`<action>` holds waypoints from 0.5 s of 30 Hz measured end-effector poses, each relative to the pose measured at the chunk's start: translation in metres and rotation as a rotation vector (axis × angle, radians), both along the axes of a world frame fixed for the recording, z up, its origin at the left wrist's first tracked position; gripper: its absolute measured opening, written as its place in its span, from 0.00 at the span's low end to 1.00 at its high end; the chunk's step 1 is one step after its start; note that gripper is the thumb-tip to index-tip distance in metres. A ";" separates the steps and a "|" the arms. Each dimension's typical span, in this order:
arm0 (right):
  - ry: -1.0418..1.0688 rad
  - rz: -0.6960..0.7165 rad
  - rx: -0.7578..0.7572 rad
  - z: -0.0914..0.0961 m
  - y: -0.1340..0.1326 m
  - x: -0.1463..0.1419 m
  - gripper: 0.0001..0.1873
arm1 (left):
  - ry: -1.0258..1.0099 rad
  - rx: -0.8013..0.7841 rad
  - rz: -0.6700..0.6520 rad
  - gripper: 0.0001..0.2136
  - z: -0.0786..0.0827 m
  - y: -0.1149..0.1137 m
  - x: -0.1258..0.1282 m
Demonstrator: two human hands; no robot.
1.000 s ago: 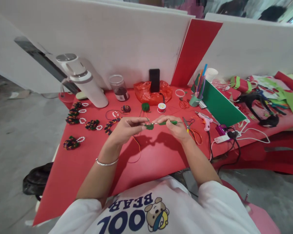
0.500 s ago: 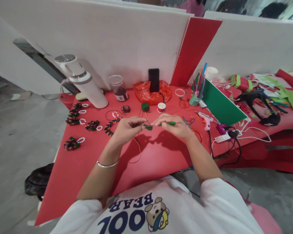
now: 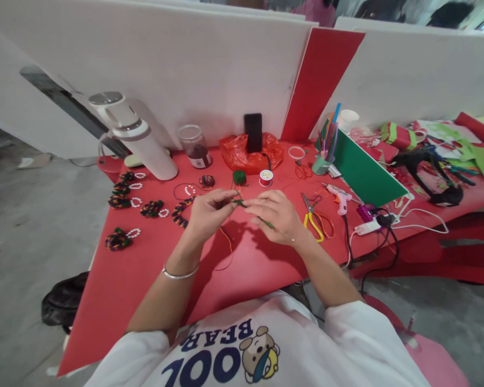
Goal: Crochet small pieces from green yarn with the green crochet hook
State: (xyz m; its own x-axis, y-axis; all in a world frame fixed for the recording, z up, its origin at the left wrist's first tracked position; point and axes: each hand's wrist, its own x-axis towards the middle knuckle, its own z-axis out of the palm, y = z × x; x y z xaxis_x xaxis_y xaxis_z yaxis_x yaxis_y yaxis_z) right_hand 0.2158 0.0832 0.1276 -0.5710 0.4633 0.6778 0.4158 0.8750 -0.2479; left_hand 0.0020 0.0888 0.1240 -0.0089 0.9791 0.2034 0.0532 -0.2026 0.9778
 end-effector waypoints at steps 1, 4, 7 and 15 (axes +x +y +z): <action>-0.008 -0.031 0.058 -0.004 -0.002 -0.002 0.13 | -0.053 -0.028 0.004 0.11 0.001 0.000 0.002; -0.019 -0.142 0.179 -0.020 -0.008 -0.010 0.15 | -0.224 -0.133 0.003 0.13 0.003 -0.002 0.006; 0.019 -0.228 0.208 -0.035 -0.012 -0.019 0.15 | -0.360 -0.236 -0.025 0.17 0.004 -0.001 0.008; 0.114 -0.301 0.237 -0.044 -0.011 -0.030 0.19 | -0.493 -0.260 0.030 0.18 0.003 -0.002 0.016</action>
State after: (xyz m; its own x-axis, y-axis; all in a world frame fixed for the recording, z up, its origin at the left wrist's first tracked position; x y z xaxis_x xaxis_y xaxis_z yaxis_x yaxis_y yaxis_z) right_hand 0.1860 0.0726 0.0834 -0.3479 0.4213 0.8375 0.6440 0.7566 -0.1131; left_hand 0.0182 0.0870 0.1267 -0.0708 0.9942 -0.0804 -0.4211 0.0433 0.9060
